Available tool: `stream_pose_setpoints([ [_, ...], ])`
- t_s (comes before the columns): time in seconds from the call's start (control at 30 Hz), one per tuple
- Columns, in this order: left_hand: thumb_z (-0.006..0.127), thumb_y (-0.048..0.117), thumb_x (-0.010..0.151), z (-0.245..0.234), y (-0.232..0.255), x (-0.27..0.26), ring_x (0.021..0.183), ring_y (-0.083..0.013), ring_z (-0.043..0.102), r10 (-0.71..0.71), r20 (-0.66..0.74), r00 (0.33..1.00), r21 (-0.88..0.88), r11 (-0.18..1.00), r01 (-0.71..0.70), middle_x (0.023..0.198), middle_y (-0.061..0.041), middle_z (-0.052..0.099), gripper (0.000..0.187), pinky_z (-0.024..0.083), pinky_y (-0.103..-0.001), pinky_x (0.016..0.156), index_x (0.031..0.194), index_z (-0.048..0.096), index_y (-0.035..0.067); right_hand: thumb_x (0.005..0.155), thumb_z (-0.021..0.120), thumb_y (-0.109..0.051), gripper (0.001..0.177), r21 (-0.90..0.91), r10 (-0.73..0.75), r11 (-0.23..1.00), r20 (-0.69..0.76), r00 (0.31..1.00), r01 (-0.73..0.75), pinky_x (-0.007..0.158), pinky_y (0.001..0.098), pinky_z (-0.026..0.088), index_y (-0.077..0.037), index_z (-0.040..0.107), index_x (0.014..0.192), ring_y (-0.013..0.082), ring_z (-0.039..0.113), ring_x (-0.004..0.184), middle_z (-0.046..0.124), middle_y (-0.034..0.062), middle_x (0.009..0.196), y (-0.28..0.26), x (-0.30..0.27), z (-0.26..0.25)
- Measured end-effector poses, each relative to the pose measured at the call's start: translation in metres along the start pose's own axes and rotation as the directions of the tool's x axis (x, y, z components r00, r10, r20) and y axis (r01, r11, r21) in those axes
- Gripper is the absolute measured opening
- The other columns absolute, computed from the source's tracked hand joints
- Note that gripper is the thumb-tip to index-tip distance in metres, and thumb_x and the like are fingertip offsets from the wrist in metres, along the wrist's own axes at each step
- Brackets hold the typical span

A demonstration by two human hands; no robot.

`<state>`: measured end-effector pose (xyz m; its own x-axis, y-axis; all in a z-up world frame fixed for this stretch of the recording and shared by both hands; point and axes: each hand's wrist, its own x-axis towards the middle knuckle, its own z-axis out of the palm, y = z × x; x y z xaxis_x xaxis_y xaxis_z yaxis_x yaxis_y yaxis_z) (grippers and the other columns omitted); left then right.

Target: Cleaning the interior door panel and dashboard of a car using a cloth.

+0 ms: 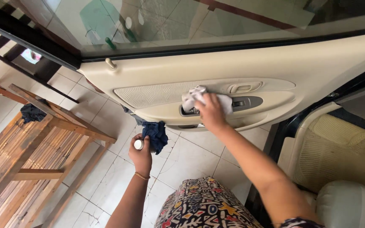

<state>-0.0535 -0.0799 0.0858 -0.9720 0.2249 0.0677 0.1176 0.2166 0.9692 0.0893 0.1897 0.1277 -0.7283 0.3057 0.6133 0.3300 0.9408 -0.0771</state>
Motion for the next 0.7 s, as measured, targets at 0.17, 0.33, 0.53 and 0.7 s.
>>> stream_pose_setpoints([
  [0.17, 0.075, 0.016, 0.091, -0.007, 0.004, 0.002, 0.077, -0.0093, 0.066, -0.038, 0.007, 0.999, -0.054, 0.998, 0.038, 0.088, -0.005, 0.072, 0.020, 0.054, -0.026, 0.071, 0.104, 0.070, 0.002, 0.082, 0.069, -0.002, 0.028, 0.067, -0.045, 0.995, -0.363, 0.931, 0.075, 0.096, 0.0575, 0.046, -0.009, 0.068, 0.109, 0.0444, 0.052, 0.114, 0.052, 0.0223, 0.119, -0.024, 0.036, -0.041],
  [0.33, 0.076, 0.016, 0.091, -0.015, 0.006, 0.000, 0.076, -0.0099, 0.066, -0.044, -0.011, 0.999, -0.014, 0.999, 0.044, 0.086, -0.005, 0.073, 0.020, 0.054, -0.026, 0.071, 0.103, 0.070, 0.002, 0.086, 0.065, -0.009, 0.021, -0.090, -0.174, 0.984, -0.260, 0.950, 0.156, 0.097, 0.0548, 0.047, -0.013, 0.069, 0.107, 0.0429, 0.052, 0.111, 0.054, 0.0180, 0.118, -0.021, 0.033, -0.013],
  [0.53, 0.076, 0.016, 0.091, -0.022, 0.009, -0.001, 0.076, -0.0098, 0.066, -0.022, -0.025, 0.999, 0.006, 1.000, 0.022, 0.085, -0.004, 0.073, 0.019, 0.054, -0.026, 0.072, 0.103, 0.070, 0.002, 0.085, 0.061, -0.014, 0.024, -0.155, -0.210, 0.959, 0.180, 0.961, 0.239, 0.092, 0.0501, 0.049, -0.018, 0.072, 0.106, 0.0343, 0.056, 0.106, 0.059, 0.0102, 0.116, 0.004, 0.002, -0.042],
  [0.7, 0.076, 0.015, 0.091, -0.023, 0.002, 0.001, 0.075, -0.0097, 0.064, -0.038, -0.014, 0.999, -0.032, 0.999, 0.038, 0.083, -0.005, 0.071, 0.019, 0.053, -0.026, 0.070, 0.102, 0.070, 0.001, 0.091, 0.060, -0.015, 0.032, -0.130, -0.161, 0.976, 0.098, 0.982, 0.173, 0.087, 0.0483, 0.048, -0.020, 0.074, 0.119, 0.0330, 0.057, 0.103, 0.059, 0.0116, 0.113, -0.030, 0.038, -0.072],
])
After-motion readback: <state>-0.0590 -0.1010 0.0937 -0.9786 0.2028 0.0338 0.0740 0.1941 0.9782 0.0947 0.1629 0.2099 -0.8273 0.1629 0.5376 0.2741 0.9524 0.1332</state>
